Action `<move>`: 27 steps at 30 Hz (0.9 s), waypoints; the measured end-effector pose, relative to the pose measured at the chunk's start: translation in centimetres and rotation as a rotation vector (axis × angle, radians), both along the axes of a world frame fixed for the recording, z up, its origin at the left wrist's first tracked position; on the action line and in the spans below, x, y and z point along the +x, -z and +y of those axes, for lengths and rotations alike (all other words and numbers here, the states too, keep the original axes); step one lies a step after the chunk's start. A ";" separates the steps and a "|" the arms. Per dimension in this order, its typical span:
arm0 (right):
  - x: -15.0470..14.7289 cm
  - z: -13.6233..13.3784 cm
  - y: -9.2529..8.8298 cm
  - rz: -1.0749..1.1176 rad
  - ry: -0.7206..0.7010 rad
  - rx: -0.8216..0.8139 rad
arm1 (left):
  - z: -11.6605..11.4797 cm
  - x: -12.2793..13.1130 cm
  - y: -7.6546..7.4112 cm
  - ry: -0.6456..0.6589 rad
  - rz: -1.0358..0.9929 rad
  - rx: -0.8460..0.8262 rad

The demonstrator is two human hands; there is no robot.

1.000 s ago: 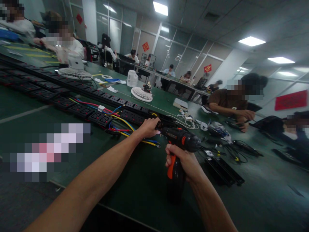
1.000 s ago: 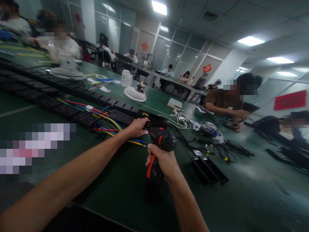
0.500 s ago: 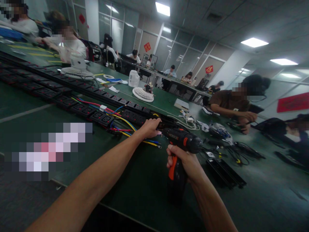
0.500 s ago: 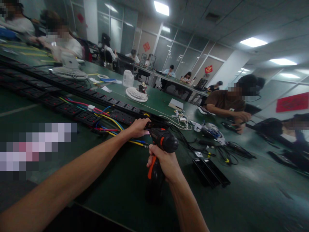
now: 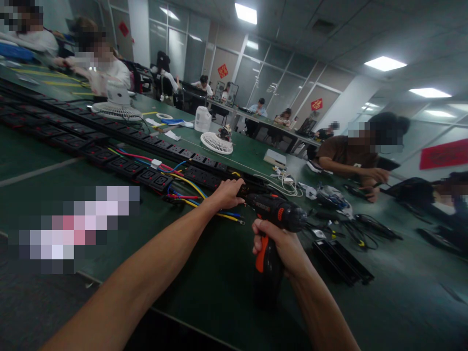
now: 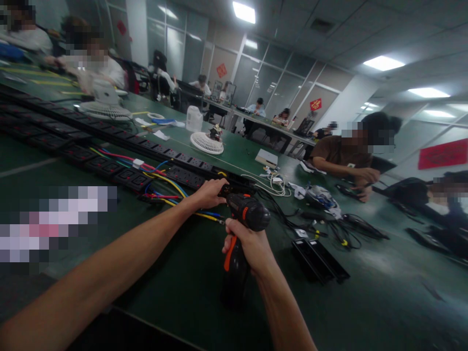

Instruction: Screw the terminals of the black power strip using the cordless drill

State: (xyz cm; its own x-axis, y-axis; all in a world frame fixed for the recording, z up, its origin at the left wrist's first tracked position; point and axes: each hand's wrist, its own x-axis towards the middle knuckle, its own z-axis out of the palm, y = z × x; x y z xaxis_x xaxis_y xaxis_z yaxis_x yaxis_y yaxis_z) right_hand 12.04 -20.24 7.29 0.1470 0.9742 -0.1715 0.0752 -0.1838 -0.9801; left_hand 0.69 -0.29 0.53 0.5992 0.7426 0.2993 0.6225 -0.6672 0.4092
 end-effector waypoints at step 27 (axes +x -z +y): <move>0.5 0.1 0.3 0.003 -0.018 0.000 | 0.0 0.1 0.0 -0.004 0.014 -0.008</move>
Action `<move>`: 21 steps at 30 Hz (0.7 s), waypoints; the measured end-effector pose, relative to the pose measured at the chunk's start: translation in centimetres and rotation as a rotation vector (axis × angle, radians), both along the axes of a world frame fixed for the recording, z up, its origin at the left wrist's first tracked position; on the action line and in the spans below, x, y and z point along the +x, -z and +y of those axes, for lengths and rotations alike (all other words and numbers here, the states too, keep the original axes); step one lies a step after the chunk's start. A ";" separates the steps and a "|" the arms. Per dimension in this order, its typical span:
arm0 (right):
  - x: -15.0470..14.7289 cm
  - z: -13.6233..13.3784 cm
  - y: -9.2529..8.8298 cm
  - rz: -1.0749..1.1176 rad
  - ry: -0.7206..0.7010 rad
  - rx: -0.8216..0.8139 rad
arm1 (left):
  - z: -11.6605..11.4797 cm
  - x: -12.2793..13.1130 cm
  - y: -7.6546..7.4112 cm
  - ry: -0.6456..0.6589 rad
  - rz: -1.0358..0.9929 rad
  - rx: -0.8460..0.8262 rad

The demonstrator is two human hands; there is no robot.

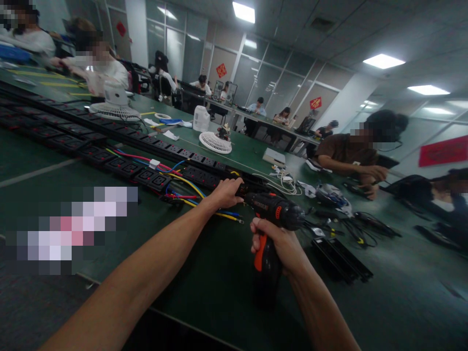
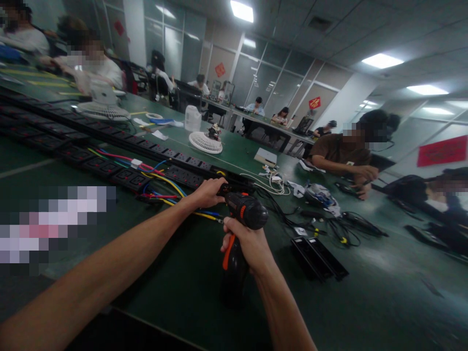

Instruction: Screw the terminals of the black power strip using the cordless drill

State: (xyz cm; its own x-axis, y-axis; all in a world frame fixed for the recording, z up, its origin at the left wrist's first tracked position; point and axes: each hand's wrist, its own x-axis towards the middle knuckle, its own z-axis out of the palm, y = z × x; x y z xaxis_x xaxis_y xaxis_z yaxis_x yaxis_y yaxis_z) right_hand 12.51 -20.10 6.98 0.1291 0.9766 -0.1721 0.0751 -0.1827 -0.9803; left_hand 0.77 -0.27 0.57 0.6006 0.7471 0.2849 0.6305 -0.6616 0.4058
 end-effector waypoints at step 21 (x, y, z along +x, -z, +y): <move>0.1 0.1 0.4 0.034 -0.001 0.033 | 0.3 0.1 0.4 0.012 -0.001 0.016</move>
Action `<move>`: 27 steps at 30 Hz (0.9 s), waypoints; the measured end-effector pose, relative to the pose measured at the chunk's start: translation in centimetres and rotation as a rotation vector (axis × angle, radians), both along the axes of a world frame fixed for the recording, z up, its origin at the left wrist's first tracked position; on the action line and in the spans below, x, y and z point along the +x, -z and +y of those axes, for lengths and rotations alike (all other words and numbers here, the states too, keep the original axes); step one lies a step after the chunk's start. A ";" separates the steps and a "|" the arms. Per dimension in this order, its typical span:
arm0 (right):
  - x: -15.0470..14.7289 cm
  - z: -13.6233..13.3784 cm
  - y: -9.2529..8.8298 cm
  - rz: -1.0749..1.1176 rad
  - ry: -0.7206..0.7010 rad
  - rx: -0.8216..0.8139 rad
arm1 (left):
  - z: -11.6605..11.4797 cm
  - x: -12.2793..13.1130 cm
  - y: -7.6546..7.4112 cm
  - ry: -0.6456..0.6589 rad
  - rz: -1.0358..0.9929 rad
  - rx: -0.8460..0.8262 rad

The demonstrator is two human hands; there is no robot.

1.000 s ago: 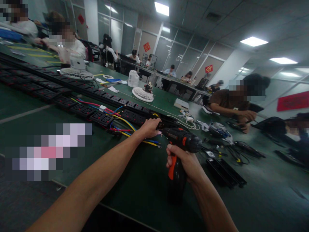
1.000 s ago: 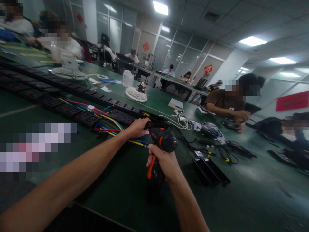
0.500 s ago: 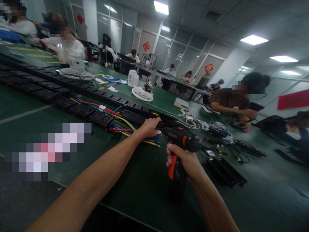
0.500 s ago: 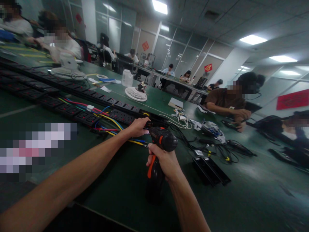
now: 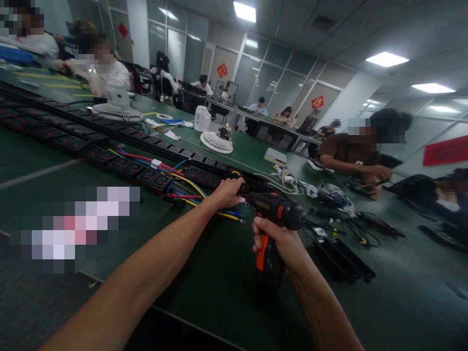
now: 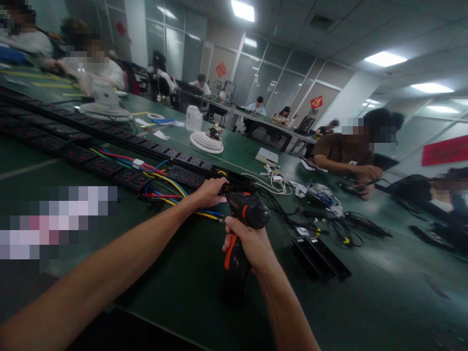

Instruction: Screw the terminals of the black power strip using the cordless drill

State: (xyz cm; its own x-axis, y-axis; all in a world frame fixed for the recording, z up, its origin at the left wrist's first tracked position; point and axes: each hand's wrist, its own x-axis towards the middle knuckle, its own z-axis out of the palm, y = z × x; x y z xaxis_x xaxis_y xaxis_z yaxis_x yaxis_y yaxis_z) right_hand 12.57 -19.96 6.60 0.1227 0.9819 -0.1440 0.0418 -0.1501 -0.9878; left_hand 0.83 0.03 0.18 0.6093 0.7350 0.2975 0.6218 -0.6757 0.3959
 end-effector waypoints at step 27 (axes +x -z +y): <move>0.0 -0.1 -0.2 -0.030 -0.024 -0.024 | -0.2 -0.1 -0.2 -0.008 -0.003 -0.004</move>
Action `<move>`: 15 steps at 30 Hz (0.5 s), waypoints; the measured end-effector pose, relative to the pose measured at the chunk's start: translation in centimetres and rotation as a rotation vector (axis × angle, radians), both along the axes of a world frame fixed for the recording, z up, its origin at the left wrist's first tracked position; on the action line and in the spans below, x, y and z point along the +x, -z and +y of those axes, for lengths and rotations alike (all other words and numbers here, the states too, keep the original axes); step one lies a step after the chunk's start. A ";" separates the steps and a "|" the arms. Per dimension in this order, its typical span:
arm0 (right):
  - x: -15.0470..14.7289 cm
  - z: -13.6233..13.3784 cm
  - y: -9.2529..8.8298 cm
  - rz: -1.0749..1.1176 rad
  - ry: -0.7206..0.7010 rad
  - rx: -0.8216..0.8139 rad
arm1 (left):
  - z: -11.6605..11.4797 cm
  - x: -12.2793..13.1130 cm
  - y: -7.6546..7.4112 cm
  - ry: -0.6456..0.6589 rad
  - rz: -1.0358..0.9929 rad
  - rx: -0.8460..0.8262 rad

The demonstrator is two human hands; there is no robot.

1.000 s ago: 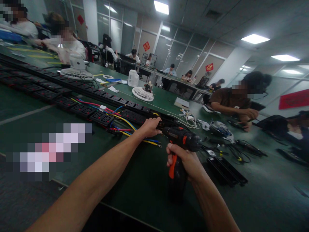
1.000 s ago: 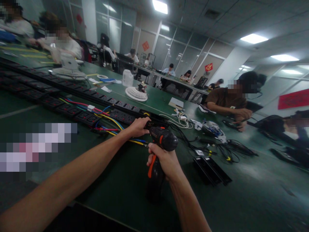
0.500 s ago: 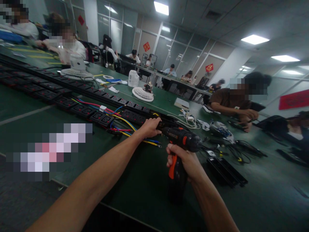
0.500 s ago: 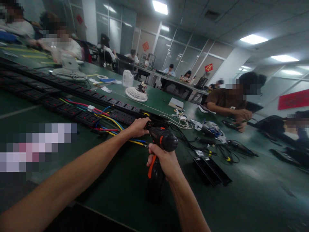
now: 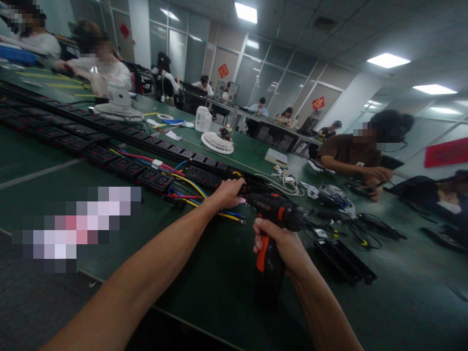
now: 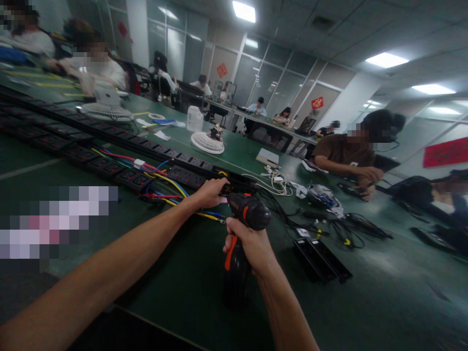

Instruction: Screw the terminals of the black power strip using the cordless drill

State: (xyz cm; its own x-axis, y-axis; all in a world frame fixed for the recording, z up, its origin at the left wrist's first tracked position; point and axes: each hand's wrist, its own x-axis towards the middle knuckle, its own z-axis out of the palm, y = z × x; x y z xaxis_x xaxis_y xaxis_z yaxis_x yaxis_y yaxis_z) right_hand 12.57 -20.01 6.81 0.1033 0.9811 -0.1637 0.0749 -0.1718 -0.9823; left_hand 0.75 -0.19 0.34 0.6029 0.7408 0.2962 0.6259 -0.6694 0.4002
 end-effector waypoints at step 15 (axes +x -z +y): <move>-0.2 -0.1 -0.1 0.008 0.017 -0.004 | -0.1 -0.1 -0.2 0.003 0.000 -0.001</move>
State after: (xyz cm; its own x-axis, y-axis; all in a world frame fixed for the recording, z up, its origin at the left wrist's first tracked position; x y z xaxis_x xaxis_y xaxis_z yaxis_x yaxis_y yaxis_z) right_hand 12.36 -20.09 6.96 0.1190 0.9786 -0.1680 0.0643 -0.1765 -0.9822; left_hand 0.68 -0.30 0.53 0.6053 0.7390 0.2958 0.6235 -0.6712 0.4010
